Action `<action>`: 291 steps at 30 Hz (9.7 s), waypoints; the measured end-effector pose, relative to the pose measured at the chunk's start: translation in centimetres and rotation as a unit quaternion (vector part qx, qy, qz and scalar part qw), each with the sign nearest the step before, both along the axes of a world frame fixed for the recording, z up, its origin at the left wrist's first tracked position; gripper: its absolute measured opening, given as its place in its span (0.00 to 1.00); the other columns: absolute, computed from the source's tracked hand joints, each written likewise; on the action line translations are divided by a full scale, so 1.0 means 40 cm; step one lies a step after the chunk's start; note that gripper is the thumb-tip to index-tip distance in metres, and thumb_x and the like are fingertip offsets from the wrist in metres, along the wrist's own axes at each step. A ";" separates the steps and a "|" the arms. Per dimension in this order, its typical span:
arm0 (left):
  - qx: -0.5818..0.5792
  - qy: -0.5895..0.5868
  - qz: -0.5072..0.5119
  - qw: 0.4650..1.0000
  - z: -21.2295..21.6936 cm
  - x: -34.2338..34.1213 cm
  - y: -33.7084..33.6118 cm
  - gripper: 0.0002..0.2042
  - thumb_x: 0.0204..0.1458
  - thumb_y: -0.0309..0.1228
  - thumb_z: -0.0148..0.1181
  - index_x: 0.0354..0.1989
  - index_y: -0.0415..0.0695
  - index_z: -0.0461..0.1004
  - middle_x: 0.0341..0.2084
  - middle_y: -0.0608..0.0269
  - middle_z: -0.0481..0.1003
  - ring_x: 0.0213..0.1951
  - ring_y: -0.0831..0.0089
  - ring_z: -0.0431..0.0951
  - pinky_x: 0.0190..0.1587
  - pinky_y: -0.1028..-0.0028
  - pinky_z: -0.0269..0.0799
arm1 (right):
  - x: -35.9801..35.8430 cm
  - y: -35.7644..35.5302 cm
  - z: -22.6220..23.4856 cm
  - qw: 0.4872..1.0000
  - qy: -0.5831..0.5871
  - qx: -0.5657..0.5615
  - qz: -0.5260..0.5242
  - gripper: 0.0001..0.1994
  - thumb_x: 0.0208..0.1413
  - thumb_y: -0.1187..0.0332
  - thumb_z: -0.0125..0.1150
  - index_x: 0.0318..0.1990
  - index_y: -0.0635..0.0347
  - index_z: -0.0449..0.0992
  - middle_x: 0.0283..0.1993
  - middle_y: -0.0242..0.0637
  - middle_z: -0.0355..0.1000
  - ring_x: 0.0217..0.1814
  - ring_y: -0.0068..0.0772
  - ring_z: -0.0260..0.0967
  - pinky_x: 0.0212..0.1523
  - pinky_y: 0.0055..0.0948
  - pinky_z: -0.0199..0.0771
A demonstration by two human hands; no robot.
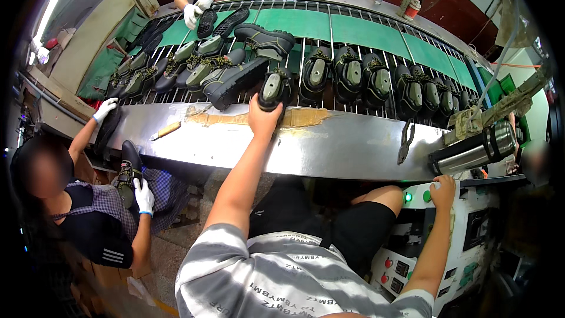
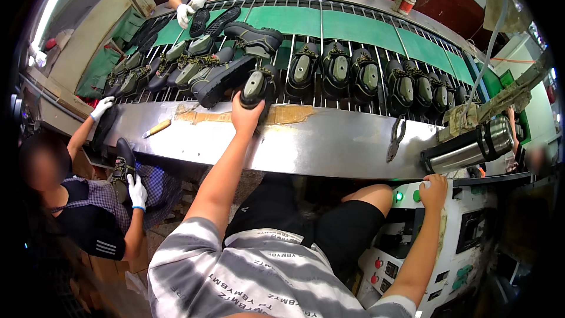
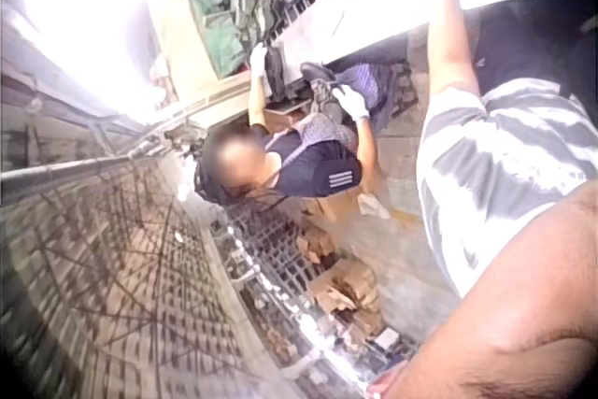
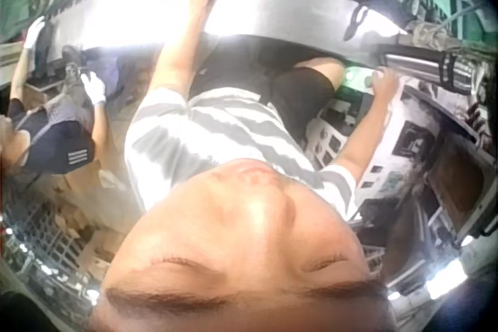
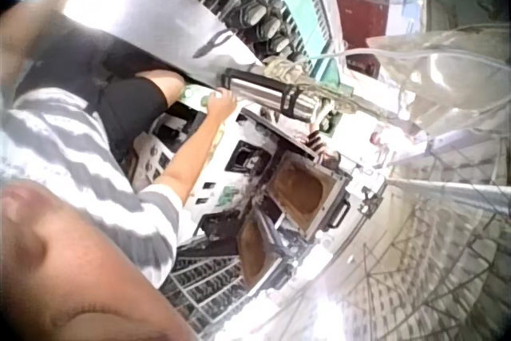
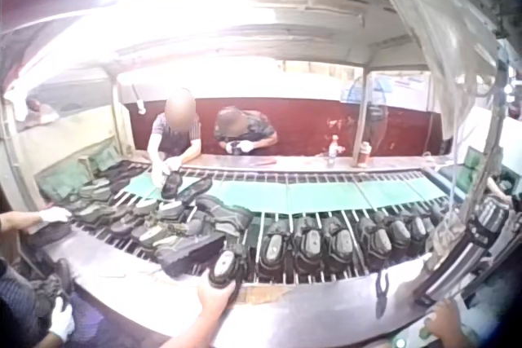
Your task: The person picks up shoe uppers on lasts from a conveyor belt and places them into an assembly machine. They operate the machine using green buttons and then remove the shoe.
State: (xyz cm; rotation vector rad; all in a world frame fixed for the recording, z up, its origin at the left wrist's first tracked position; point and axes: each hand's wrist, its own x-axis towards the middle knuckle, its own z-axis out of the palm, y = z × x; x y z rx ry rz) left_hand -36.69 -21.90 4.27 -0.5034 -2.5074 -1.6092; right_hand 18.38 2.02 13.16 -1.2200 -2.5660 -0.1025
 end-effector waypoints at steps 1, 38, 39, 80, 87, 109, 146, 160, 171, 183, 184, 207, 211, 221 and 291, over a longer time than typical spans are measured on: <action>0.006 0.038 -0.004 0.999 -0.023 -0.029 0.042 0.40 0.34 0.42 0.73 0.57 0.37 0.63 0.50 0.47 0.70 0.54 0.51 0.69 0.56 0.64 0.65 | -0.001 0.003 -0.007 1.000 -0.001 0.000 -0.008 0.06 0.37 0.73 0.61 0.27 0.58 0.74 0.33 0.38 0.70 0.46 0.45 0.66 0.53 0.40 0.64; -0.745 0.379 -0.135 0.532 -0.030 -0.410 0.078 0.25 0.60 0.37 0.46 0.67 0.57 0.56 0.70 0.60 0.41 0.63 0.43 0.55 0.49 0.45 0.66 | -0.067 -0.014 0.024 0.999 0.010 0.008 -0.039 0.05 0.36 0.73 0.61 0.24 0.57 0.72 0.31 0.37 0.69 0.43 0.44 0.65 0.56 0.39 0.62; -0.724 0.354 -0.095 0.585 -0.041 -0.439 0.080 0.31 0.53 0.41 0.56 0.67 0.59 0.56 0.71 0.59 0.41 0.62 0.43 0.58 0.50 0.47 0.67 | -0.079 -0.016 0.027 0.999 0.016 0.006 -0.030 0.05 0.36 0.73 0.61 0.24 0.57 0.72 0.31 0.37 0.69 0.43 0.44 0.65 0.55 0.39 0.62; 0.022 -0.276 -0.458 0.845 -0.089 0.411 0.123 0.05 0.54 0.25 0.56 0.32 0.36 0.76 0.22 0.66 0.74 0.24 0.81 0.72 0.28 0.80 0.68 | 0.502 -0.209 0.323 0.544 0.785 -0.124 -0.270 0.34 0.47 0.55 0.64 0.60 0.63 0.64 0.53 0.39 0.72 0.51 0.40 0.72 0.50 0.38 0.73; 0.001 -0.236 -0.438 0.867 -0.097 0.441 0.120 0.05 0.52 0.22 0.53 0.30 0.34 0.76 0.20 0.64 0.75 0.23 0.81 0.73 0.28 0.80 0.69 | 0.706 0.111 0.438 0.706 0.334 -0.029 -0.624 0.52 0.30 0.50 0.72 0.65 0.67 0.57 0.61 0.53 0.63 0.59 0.46 0.66 0.56 0.39 0.68; 0.035 -0.331 -0.412 0.848 -0.166 0.536 0.184 0.12 0.55 0.29 0.53 0.44 0.36 0.74 0.38 0.58 0.77 0.37 0.73 0.74 0.42 0.76 0.70 | 0.556 -0.123 0.180 0.877 0.066 0.113 -0.463 0.29 0.58 0.50 0.53 0.60 0.63 0.66 0.63 0.51 0.61 0.66 0.53 0.56 0.65 0.43 0.56; 0.029 -0.550 -0.525 0.649 0.068 0.588 -0.152 0.16 0.59 0.34 0.49 0.53 0.40 0.70 0.43 0.59 0.76 0.42 0.70 0.77 0.47 0.71 0.72 | 0.805 -0.845 0.167 0.592 0.243 0.528 -0.559 0.30 0.32 0.54 0.80 0.36 0.72 0.77 0.46 0.51 0.75 0.46 0.45 0.72 0.48 0.42 0.72; 0.183 -0.209 -0.781 0.560 0.423 0.610 -0.219 0.51 0.39 0.40 0.74 0.69 0.40 0.47 0.64 0.55 0.58 0.65 0.68 0.57 0.66 0.64 0.54 | 0.070 -0.662 0.117 0.589 0.718 -0.335 0.159 0.32 0.50 0.60 0.56 0.62 0.66 0.62 0.62 0.44 0.63 0.63 0.45 0.62 0.63 0.45 0.62; 0.451 -0.449 -0.240 0.733 0.279 0.071 -0.517 0.36 0.40 0.35 0.66 0.59 0.35 0.63 0.51 0.51 0.72 0.52 0.58 0.74 0.58 0.62 0.69 | -0.876 -0.491 0.341 0.814 0.150 -0.401 0.392 0.22 0.50 0.60 0.65 0.51 0.59 0.74 0.58 0.43 0.67 0.63 0.43 0.61 0.64 0.36 0.58; 0.026 0.076 -0.075 0.994 -0.099 -0.018 -0.605 0.47 0.35 0.43 0.69 0.63 0.34 0.51 0.53 0.43 0.65 0.54 0.51 0.67 0.61 0.57 0.57 | -1.895 0.006 0.002 0.944 0.087 -0.149 0.280 0.42 0.39 0.52 0.68 0.63 0.59 0.62 0.56 0.46 0.69 0.60 0.47 0.64 0.58 0.40 0.66; 0.106 0.022 -0.072 0.991 -0.135 0.002 -0.606 0.49 0.35 0.44 0.68 0.64 0.35 0.49 0.54 0.44 0.64 0.54 0.52 0.67 0.61 0.57 0.55 | -1.987 0.029 -0.042 0.950 0.072 -0.113 0.283 0.43 0.37 0.51 0.69 0.63 0.58 0.61 0.56 0.48 0.68 0.60 0.48 0.64 0.59 0.41 0.65; 0.401 -0.323 -0.072 0.854 0.175 -0.236 -0.433 0.30 0.41 0.23 0.64 0.57 0.34 0.64 0.50 0.55 0.71 0.52 0.68 0.71 0.57 0.69 0.65 | -1.360 0.014 0.503 0.618 0.685 -0.299 0.243 0.18 0.48 0.67 0.61 0.46 0.68 0.74 0.45 0.43 0.75 0.45 0.37 0.74 0.51 0.34 0.73; 0.377 -0.246 -0.146 0.881 0.128 -0.343 -0.207 0.31 0.43 0.29 0.68 0.57 0.34 0.63 0.50 0.56 0.71 0.50 0.68 0.71 0.57 0.71 0.63 | -0.896 -0.159 0.618 0.623 0.739 -0.256 -0.018 0.28 0.49 0.56 0.54 0.49 0.74 0.72 0.46 0.52 0.74 0.43 0.44 0.75 0.49 0.42 0.74; -0.080 0.008 -0.133 0.988 0.011 -0.286 -0.011 0.34 0.38 0.35 0.69 0.56 0.35 0.67 0.57 0.47 0.67 0.59 0.53 0.66 0.61 0.65 0.61 | -0.116 -0.485 0.652 0.564 0.693 -0.416 0.167 0.30 0.50 0.55 0.52 0.51 0.77 0.71 0.51 0.57 0.71 0.51 0.46 0.73 0.50 0.41 0.76; -0.249 0.036 -0.872 0.420 -0.044 1.219 -0.103 0.12 0.45 0.40 0.58 0.31 0.46 0.79 0.27 0.54 0.78 0.33 0.54 0.79 0.37 0.60 0.74 | 0.892 -1.195 -0.050 0.635 0.450 0.366 -0.510 0.04 0.56 0.75 0.55 0.33 0.66 0.69 0.33 0.34 0.65 0.33 0.26 0.60 0.38 0.29 0.64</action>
